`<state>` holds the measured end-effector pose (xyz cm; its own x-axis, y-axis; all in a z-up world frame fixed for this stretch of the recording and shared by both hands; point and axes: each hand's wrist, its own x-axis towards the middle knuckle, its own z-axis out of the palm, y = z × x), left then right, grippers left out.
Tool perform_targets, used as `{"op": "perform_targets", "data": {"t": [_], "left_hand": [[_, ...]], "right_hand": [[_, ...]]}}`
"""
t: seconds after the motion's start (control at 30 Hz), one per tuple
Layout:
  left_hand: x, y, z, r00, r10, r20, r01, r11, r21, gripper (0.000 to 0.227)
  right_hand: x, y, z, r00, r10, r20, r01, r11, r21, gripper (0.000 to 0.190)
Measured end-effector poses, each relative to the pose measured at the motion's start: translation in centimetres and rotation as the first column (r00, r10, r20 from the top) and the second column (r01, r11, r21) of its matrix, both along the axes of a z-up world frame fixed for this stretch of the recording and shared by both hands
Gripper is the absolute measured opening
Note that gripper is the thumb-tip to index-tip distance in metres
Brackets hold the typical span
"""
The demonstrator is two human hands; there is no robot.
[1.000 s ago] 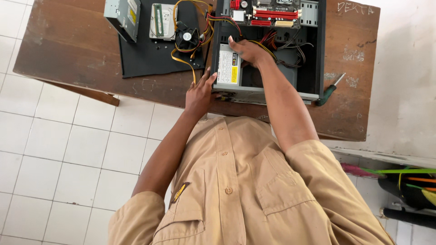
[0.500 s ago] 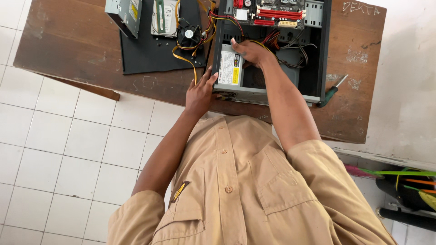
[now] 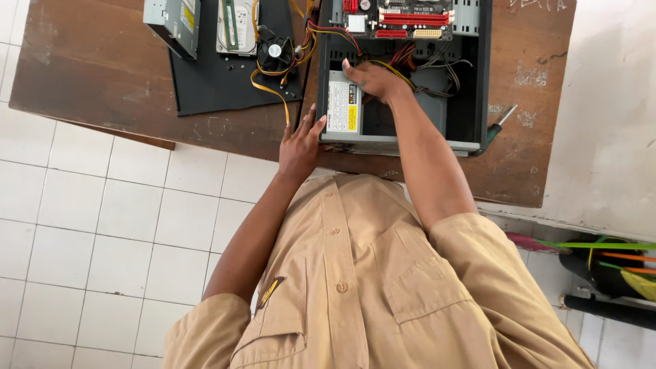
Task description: The person installs a power supply unit into a desktop computer case. They slide the unit into the chassis, align it, and secure it with screws using a screwdriver.
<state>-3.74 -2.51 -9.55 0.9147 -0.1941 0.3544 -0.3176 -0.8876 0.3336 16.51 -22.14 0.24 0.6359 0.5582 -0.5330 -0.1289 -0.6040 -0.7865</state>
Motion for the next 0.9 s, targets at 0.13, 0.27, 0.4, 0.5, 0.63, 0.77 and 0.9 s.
{"op": "perform_targets", "data": {"t": [0.13,0.27,0.4,0.5,0.63,0.77,0.9], "left_hand": [[-0.2,-0.1,0.5,1.0,0.009,0.011,-0.009,1.0,0.005,0.074],[-0.5,-0.2,1.3,1.0,0.006,0.001,-0.006,1.0,0.005,0.064],[0.2,-0.5,-0.2,0.989,0.017,0.15,-0.009,0.998,-0.058,0.092],[0.2,-0.6,-0.4,0.986,0.028,0.167,-0.02,0.999,-0.05,0.086],[0.4,-0.6,-0.7,0.982,0.033,0.184,-0.027,0.999,-0.038,0.082],[0.9,0.0,0.3,0.984,0.015,0.175,-0.008,0.999,-0.038,0.085],[2.0,1.2,0.1,0.991,0.001,0.133,0.004,0.999,-0.041,0.084]], "right_hand": [[0.1,0.1,0.0,1.0,0.007,-0.027,-0.007,1.0,0.005,0.072],[0.6,-0.1,-1.6,0.999,0.01,-0.033,-0.008,0.998,0.063,0.071],[0.9,-0.3,-5.6,0.988,-0.142,0.054,0.133,0.981,0.144,0.076],[-0.1,-0.3,-4.0,0.984,-0.147,0.098,0.135,0.983,0.124,0.08],[-0.1,-0.6,-2.0,0.989,-0.116,0.093,0.11,0.991,0.073,0.089],[0.1,-0.6,-1.1,0.987,-0.088,0.131,0.075,0.992,0.102,0.071],[0.1,0.1,-1.0,0.983,-0.106,0.151,0.092,0.991,0.098,0.065]]}}
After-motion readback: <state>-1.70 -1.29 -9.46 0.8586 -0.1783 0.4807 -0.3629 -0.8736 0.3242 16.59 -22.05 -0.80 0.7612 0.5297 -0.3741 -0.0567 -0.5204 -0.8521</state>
